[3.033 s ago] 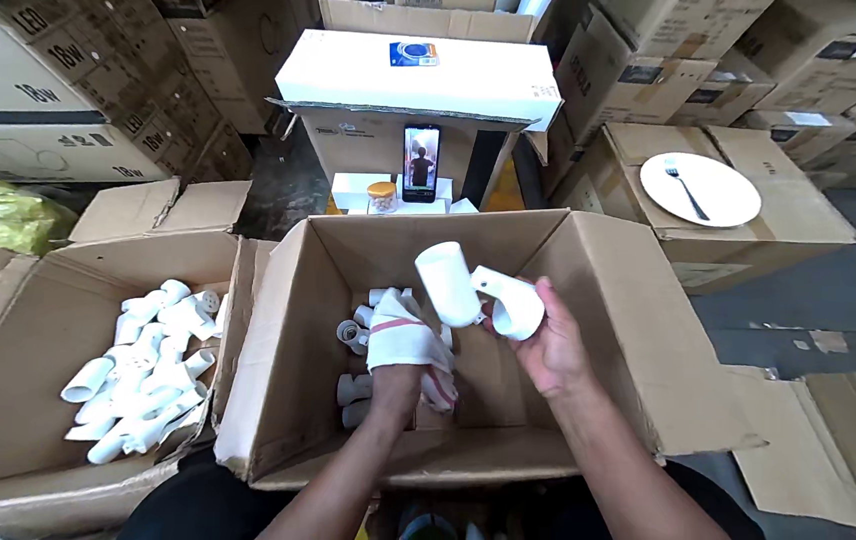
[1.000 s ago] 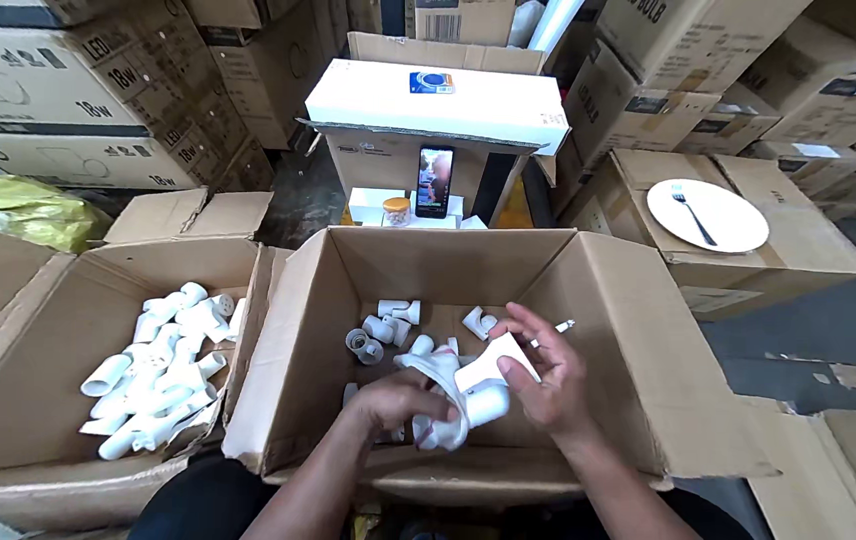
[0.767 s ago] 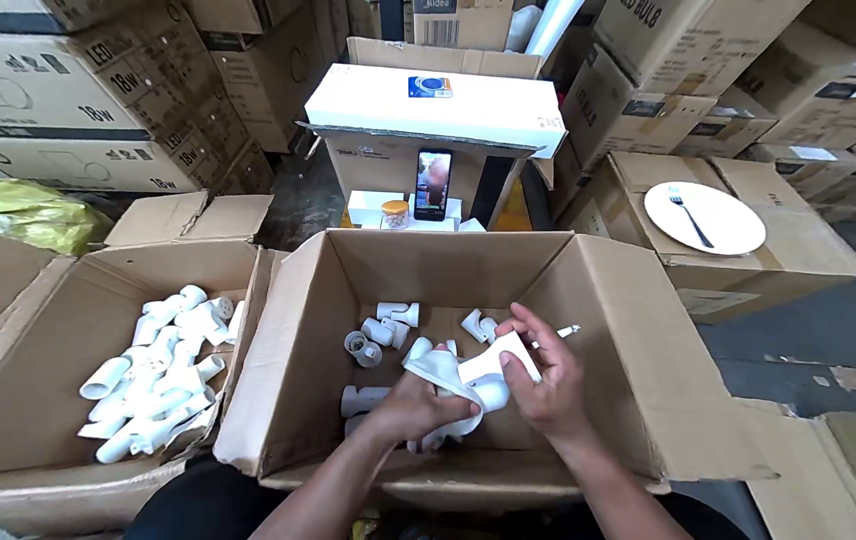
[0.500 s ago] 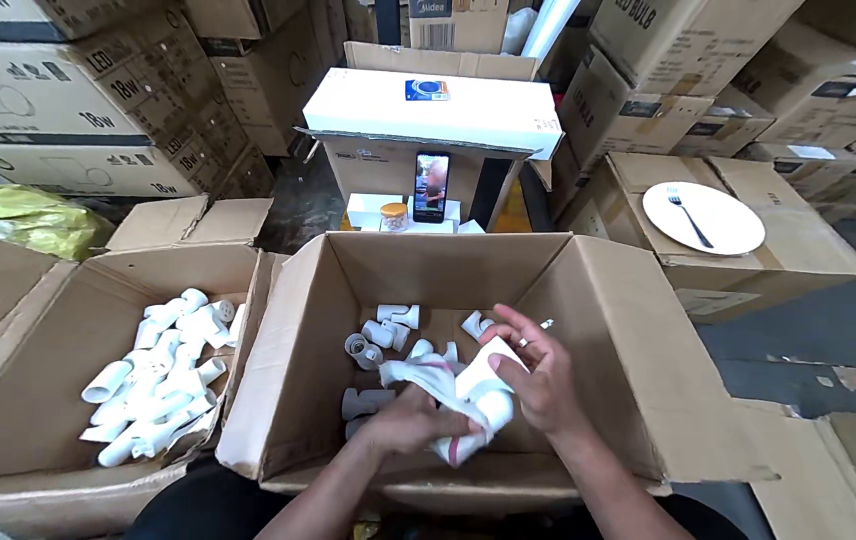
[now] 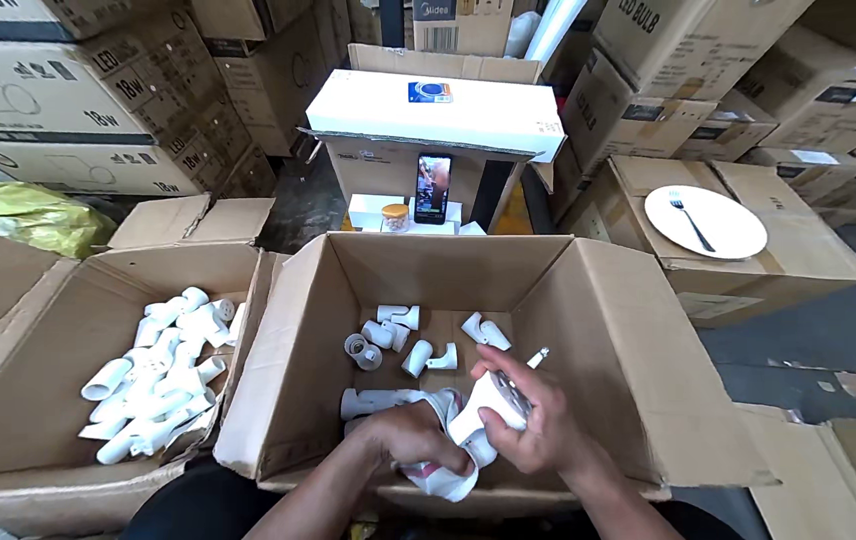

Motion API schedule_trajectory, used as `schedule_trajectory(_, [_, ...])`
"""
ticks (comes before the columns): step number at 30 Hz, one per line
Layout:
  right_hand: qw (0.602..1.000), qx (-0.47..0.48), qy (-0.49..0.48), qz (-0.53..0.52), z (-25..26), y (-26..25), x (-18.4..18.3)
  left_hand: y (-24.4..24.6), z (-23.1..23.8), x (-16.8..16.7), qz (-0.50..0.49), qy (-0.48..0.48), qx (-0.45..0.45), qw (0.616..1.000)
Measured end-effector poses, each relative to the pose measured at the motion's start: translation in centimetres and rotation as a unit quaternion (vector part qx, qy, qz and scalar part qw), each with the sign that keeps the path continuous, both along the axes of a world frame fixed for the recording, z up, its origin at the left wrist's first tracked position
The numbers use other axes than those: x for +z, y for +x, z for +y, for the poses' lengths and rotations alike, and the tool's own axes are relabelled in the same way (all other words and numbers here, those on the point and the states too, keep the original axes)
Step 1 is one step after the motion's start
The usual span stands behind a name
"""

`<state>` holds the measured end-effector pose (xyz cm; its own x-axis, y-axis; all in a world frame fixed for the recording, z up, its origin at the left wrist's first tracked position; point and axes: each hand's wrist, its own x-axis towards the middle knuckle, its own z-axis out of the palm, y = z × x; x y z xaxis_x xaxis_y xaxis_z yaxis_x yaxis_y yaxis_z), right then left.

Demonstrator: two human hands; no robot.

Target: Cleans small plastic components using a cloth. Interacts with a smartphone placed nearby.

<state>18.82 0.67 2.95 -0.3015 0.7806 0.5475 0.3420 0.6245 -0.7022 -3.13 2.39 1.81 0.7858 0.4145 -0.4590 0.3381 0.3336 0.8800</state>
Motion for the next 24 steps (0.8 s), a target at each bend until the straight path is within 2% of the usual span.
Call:
schedule_trajectory(3, [0.997,-0.018,0.047,-0.05,-0.1,0.2,-0.6,0.4,0.1,-0.7,0.073,0.038,-0.003,0.997])
schedule_trajectory(6, [0.99,-0.042,0.101,-0.087,0.3,0.2,-0.7,0.7,0.5,-0.8,0.141,0.135,0.029,0.98])
schedule_trajectory(10, [0.971,-0.124,0.156,-0.129,1.2,0.3,-0.2,1.4,0.8,-0.4,0.25,0.32,0.155,0.901])
schedule_trajectory(13, [0.96,-0.191,0.164,-0.121,2.1,0.4,0.4,1.8,0.9,0.9,0.293,0.392,0.257,0.833])
schedule_trajectory(17, [0.953,-0.227,0.16,-0.124,2.8,0.4,1.5,1.2,1.2,0.4,0.23,0.436,0.371,0.787])
schedule_trajectory(19, [0.94,-0.261,0.153,-0.157,3.1,1.2,1.6,0.2,1.6,-0.5,0.17,0.466,0.412,0.764])
schedule_trajectory(21, [0.923,-0.324,0.113,-0.176,3.5,2.9,1.8,-1.3,2.4,-0.5,0.09,0.454,0.47,0.752])
schedule_trajectory(22, [0.922,-0.35,0.068,-0.149,3.7,3.9,2.0,-2.0,2.8,-0.2,0.039,0.437,0.493,0.751])
schedule_trajectory(24, [0.926,-0.372,-0.061,0.003,4.0,5.5,2.6,-2.8,2.8,0.4,-0.013,0.399,0.504,0.766])
